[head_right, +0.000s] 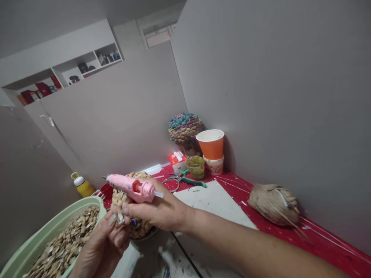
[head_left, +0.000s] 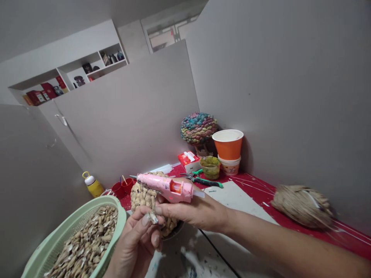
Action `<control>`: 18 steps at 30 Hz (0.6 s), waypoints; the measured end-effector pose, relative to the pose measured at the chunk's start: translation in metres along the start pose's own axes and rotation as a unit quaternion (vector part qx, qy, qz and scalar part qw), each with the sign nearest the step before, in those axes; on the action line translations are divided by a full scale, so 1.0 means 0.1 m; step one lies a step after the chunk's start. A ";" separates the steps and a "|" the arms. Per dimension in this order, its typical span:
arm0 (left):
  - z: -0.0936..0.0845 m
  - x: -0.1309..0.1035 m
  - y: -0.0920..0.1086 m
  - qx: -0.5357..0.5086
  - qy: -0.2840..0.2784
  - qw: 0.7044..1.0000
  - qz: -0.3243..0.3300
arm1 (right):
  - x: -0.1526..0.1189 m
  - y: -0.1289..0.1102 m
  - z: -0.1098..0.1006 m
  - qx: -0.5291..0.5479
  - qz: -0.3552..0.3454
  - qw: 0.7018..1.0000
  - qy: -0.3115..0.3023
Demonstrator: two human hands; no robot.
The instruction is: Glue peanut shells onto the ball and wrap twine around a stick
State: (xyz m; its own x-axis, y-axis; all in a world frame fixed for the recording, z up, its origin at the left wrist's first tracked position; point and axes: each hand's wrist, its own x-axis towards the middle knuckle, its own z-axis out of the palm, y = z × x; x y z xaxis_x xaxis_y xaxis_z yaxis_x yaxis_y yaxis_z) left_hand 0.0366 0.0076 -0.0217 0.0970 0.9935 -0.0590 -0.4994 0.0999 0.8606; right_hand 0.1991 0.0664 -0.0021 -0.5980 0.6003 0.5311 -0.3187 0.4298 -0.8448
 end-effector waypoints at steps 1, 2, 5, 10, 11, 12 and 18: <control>-0.01 0.00 0.00 0.000 -0.002 1.000 0.001 | 0.00 0.00 0.00 0.006 -0.005 1.000 -0.006; -0.01 0.01 -0.01 -0.001 -0.002 1.000 0.003 | 0.00 -0.01 0.00 0.010 -0.009 1.000 -0.008; -0.03 0.02 -0.01 -0.002 0.000 1.000 0.012 | -0.02 -0.01 0.01 0.013 -0.018 1.000 0.006; -0.08 0.06 -0.04 0.014 -0.005 1.000 0.026 | -0.03 0.02 0.00 -0.009 -0.011 1.000 0.016; -0.09 0.07 -0.05 0.019 -0.008 0.999 0.030 | -0.03 0.03 0.00 -0.021 -0.013 1.000 0.017; -0.10 0.07 -0.06 0.025 -0.010 0.999 0.035 | -0.03 0.04 0.00 -0.035 -0.017 0.999 0.021; -0.13 0.09 -0.10 0.058 0.006 0.996 0.072 | -0.03 0.10 -0.01 -0.148 -0.085 0.985 0.032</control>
State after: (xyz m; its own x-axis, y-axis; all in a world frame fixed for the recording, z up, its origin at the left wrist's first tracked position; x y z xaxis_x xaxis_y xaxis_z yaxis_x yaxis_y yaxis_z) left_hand 0.0316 0.0167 -0.0379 0.0212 0.9977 0.0637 -0.4055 -0.0496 0.9127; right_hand 0.1986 0.0697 -0.0125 -0.5036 0.5403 0.6742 -0.1761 0.6998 -0.6923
